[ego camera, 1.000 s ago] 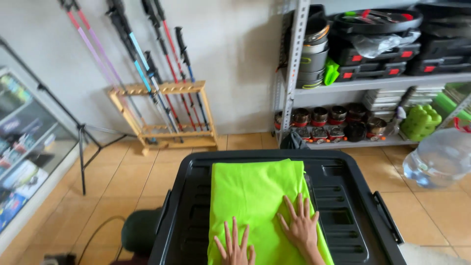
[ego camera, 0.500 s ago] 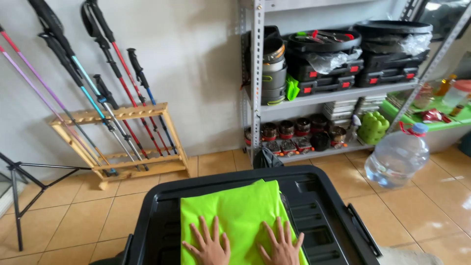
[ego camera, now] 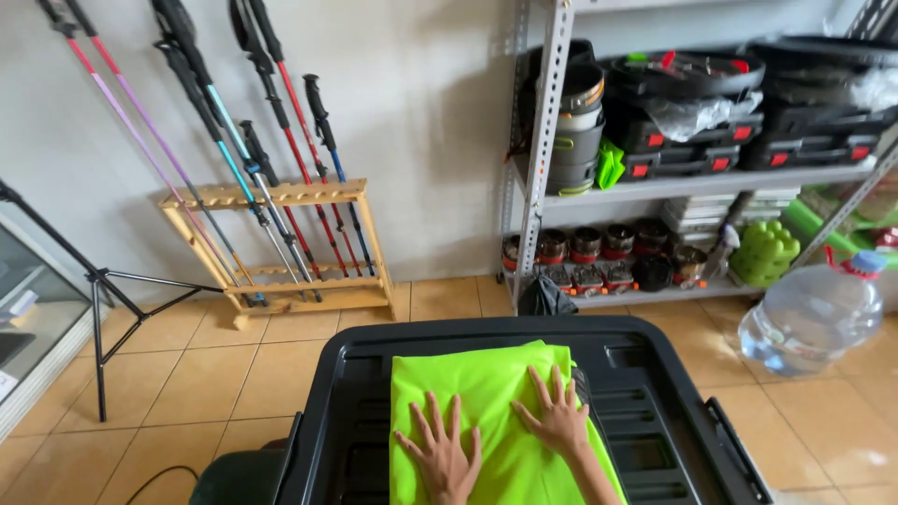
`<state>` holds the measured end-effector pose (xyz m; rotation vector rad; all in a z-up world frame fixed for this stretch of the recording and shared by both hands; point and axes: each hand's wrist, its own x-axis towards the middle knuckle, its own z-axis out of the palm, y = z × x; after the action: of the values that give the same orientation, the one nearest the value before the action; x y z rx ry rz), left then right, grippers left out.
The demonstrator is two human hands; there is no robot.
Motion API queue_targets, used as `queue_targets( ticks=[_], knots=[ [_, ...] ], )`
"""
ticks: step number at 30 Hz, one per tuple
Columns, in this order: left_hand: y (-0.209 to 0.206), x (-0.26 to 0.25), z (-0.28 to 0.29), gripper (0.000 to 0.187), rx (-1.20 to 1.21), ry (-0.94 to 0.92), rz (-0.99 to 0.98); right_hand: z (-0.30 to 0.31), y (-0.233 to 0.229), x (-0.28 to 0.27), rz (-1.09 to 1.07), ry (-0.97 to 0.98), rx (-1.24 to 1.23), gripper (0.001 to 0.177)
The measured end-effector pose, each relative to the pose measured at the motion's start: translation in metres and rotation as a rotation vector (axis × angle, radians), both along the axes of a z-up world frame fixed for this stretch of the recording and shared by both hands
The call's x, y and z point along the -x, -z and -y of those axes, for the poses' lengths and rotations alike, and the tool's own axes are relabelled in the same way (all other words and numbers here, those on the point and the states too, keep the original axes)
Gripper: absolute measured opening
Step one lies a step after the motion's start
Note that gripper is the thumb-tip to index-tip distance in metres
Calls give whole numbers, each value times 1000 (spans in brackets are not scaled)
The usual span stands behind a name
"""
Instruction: Folding a large green and brown reversible fabric item on a flat plastic surface.
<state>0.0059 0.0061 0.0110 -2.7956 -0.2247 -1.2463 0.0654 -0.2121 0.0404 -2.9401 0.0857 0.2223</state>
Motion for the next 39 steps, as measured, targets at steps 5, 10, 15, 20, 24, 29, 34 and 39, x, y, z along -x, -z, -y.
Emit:
queue_targets(
  ticks=[5, 10, 15, 20, 24, 29, 34, 39],
  knots=[
    [-6, 29, -24, 51, 444, 223, -89, 37, -19, 58, -90, 43, -159, 89],
    [24, 107, -89, 26, 906, 423, 143, 82, 11, 136, -57, 176, -316, 81],
    [54, 229, -117, 41, 1269, 91, -626, 94, 48, 229, 389, 267, -220, 54],
    [-5, 269, -108, 47, 1143, 312, -597, 70, 1, 288, 70, 379, -498, 64],
    [40, 238, -132, 65, 969, 219, -586, 30, -16, 328, -25, 467, -499, 56],
    [3, 211, -191, 54, 563, 84, -267, -63, 24, 432, -232, 236, -548, 68],
    [-2, 233, -186, 55, 672, -32, -468, -56, -16, 391, -205, 11, -364, 52],
    [-46, 310, -116, 62, 963, -240, -640, 15, -48, 256, 675, -75, -143, 41]
  ],
)
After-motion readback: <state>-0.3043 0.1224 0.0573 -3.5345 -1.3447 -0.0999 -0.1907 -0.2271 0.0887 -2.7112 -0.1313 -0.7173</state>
